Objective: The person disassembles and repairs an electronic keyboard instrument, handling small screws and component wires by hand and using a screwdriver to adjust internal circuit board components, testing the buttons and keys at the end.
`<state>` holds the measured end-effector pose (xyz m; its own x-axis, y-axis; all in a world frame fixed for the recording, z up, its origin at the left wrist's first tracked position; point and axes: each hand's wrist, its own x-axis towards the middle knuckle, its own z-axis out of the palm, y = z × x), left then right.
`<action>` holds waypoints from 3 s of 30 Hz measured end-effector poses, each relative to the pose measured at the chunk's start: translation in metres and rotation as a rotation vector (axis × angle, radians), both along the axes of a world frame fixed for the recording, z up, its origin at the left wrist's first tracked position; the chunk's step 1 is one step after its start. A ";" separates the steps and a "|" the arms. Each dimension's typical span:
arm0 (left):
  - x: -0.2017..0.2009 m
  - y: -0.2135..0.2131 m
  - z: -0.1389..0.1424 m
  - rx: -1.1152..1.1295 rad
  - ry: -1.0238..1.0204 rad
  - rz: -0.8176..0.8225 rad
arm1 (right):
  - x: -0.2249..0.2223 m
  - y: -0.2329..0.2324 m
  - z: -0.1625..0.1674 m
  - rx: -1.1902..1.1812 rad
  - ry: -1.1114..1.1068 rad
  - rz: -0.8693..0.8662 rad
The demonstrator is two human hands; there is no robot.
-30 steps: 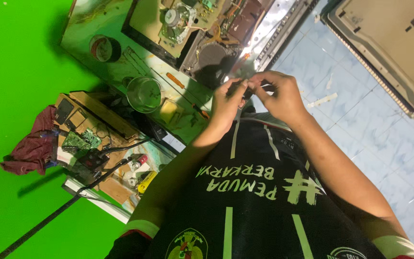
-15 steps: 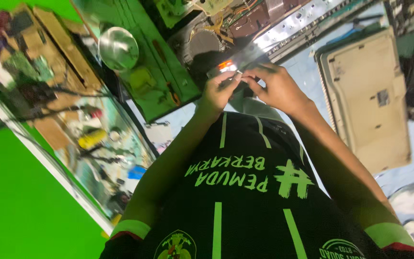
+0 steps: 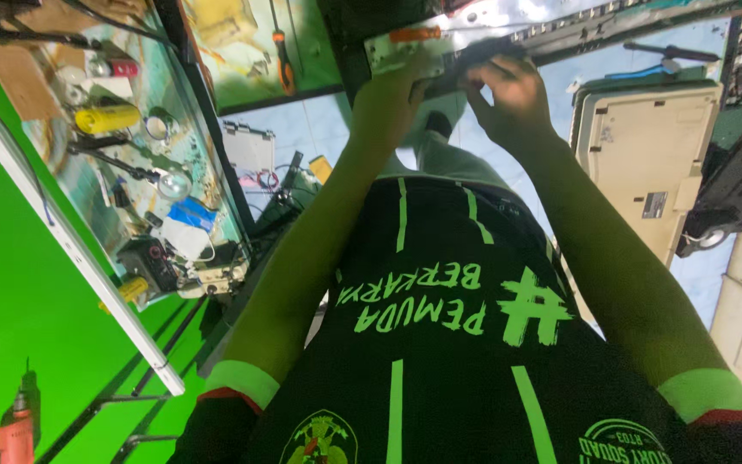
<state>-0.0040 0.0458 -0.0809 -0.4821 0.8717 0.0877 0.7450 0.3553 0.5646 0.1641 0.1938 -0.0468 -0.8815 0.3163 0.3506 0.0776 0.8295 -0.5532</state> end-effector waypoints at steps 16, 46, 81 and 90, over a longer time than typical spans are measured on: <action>-0.002 0.011 0.009 0.070 0.093 -0.012 | -0.026 -0.012 -0.001 0.118 0.102 -0.080; -0.004 0.014 0.001 0.121 0.073 -0.061 | -0.015 -0.015 -0.015 0.027 0.085 -0.097; 0.000 0.012 0.013 0.346 0.043 -0.120 | -0.034 -0.016 0.005 -0.024 0.055 -0.116; -0.006 0.015 0.007 0.289 0.110 -0.139 | -0.028 -0.017 0.004 -0.141 0.077 -0.085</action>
